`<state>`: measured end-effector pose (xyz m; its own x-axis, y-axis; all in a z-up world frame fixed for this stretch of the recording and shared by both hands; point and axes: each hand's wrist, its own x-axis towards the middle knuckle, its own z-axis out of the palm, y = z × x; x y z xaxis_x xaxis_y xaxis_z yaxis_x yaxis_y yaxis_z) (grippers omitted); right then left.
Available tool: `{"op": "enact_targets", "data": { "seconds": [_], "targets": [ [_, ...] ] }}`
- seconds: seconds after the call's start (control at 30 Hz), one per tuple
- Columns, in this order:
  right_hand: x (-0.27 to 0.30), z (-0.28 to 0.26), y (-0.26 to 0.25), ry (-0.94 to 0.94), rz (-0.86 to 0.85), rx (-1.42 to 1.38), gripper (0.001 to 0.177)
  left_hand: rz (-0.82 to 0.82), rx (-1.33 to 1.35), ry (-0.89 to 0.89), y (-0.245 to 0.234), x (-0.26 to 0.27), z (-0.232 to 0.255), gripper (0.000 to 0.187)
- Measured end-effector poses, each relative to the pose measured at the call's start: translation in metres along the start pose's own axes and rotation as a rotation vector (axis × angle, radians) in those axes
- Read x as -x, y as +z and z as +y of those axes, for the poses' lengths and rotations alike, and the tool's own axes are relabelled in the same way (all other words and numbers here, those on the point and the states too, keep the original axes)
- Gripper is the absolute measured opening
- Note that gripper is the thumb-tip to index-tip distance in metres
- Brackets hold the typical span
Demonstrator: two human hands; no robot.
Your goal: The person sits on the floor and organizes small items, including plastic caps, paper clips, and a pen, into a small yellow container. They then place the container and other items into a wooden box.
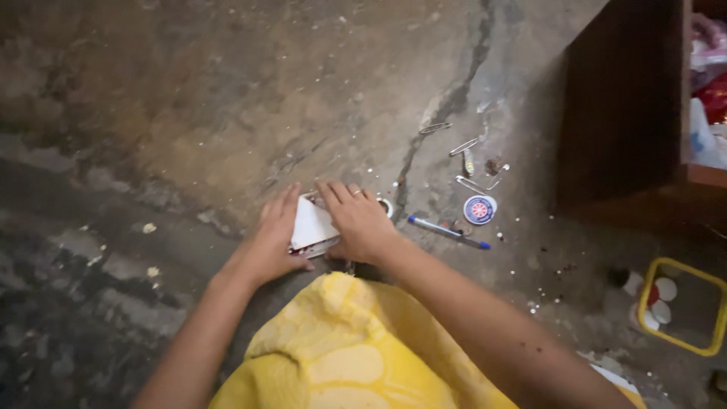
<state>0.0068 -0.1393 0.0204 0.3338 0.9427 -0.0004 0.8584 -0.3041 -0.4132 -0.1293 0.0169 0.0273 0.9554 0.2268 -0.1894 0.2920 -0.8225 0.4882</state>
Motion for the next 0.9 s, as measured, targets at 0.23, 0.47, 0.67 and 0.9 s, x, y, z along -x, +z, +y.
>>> {"op": "enact_targets", "data": {
  "seconds": [0.23,0.47,0.67,0.9],
  "targets": [
    [-0.012,-0.001,-0.014,-0.07,-0.11,0.096,0.11,-0.011,-0.028,-0.031,-0.001,-0.006,0.0,0.134],
    [0.002,0.046,-0.056,-0.072,0.171,-0.01,0.106,0.19,0.002,0.287,-0.028,-0.044,0.035,0.134],
    [0.033,0.138,-0.106,0.165,0.319,0.224,0.103,0.285,0.059,0.307,-0.029,-0.092,0.068,0.104],
    [0.062,0.245,-0.116,0.571,0.35,0.345,0.113,0.083,0.019,0.052,0.01,-0.085,0.066,0.029]
  ]
}}
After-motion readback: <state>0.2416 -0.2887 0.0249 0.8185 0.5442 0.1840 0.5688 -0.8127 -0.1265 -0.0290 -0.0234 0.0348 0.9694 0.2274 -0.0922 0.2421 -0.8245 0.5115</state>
